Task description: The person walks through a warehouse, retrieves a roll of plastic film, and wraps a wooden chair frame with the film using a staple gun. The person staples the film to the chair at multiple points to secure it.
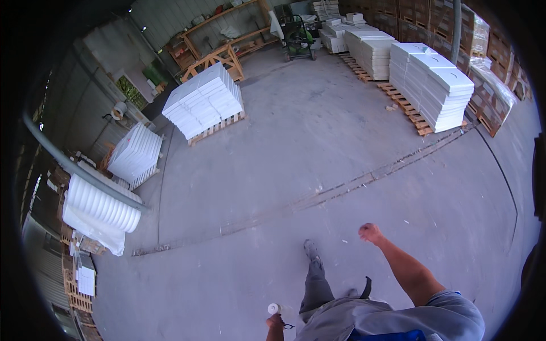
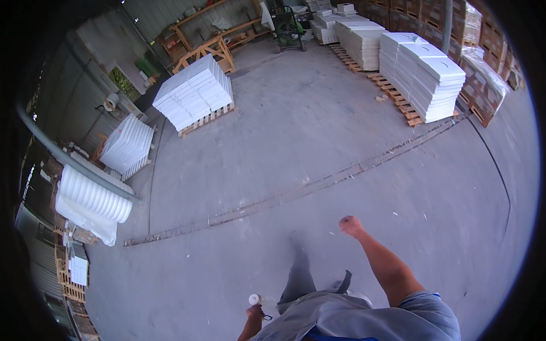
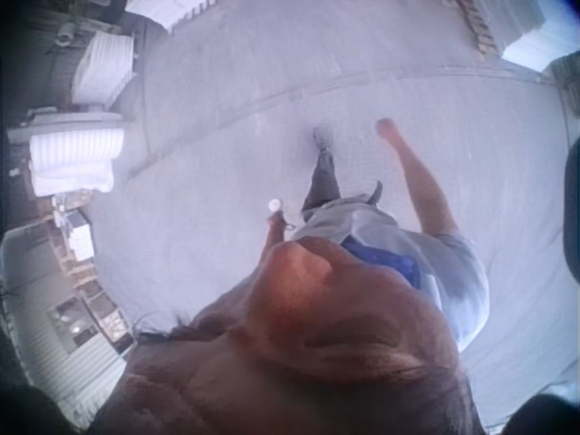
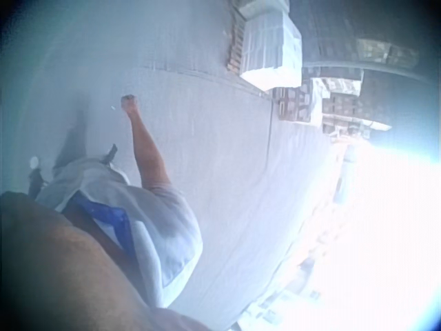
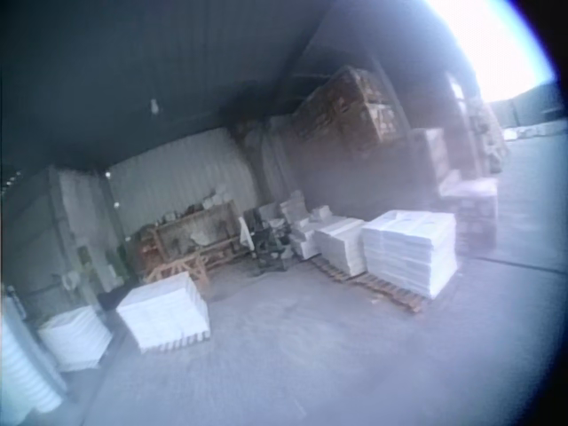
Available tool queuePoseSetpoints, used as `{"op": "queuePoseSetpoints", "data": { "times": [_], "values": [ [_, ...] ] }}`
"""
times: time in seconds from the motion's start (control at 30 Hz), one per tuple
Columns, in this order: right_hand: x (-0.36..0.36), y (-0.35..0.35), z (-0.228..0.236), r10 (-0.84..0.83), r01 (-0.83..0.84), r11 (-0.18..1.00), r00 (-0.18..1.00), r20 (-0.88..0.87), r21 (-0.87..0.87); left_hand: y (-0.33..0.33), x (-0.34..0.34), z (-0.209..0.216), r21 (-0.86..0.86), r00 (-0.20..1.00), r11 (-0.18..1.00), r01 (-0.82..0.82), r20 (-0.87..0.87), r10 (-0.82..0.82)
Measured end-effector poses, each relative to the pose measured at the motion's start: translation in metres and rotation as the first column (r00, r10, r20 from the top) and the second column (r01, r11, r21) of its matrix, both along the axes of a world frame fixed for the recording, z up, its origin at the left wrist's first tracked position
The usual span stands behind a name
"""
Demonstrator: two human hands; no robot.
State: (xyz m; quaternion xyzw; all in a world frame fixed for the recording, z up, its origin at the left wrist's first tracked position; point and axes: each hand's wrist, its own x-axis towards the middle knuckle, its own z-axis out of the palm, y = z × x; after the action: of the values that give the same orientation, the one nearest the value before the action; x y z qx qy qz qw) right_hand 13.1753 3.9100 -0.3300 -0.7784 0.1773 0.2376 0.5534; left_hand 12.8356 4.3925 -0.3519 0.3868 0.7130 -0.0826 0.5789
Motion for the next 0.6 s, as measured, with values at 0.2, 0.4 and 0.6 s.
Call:
{"op": "queuePoseSetpoints", "data": {
  "times": [0.2, 0.4, 0.6],
  "values": [
    [0.159, 0.055, -0.012, 0.098, -0.098, 0.995, 0.995, -0.015, 0.007, 0.075, 0.216, -0.068, -0.158, 0.765, 0.749, 0.644, 0.093, -0.638],
    [0.167, 0.012, -0.074, -0.235, 0.221, 0.970, 0.757, -0.610, -0.100, 0.126, 0.462, -0.030, -0.157, 0.837, 0.840, 0.520, 0.288, -0.464],
    [0.230, -0.006, -0.098, -0.227, 0.147, 0.974, 0.608, -0.761, -0.174, 0.122, 0.700, 0.008, 0.024, 0.836, 0.847, 0.531, 0.145, -0.528]
  ]
}}
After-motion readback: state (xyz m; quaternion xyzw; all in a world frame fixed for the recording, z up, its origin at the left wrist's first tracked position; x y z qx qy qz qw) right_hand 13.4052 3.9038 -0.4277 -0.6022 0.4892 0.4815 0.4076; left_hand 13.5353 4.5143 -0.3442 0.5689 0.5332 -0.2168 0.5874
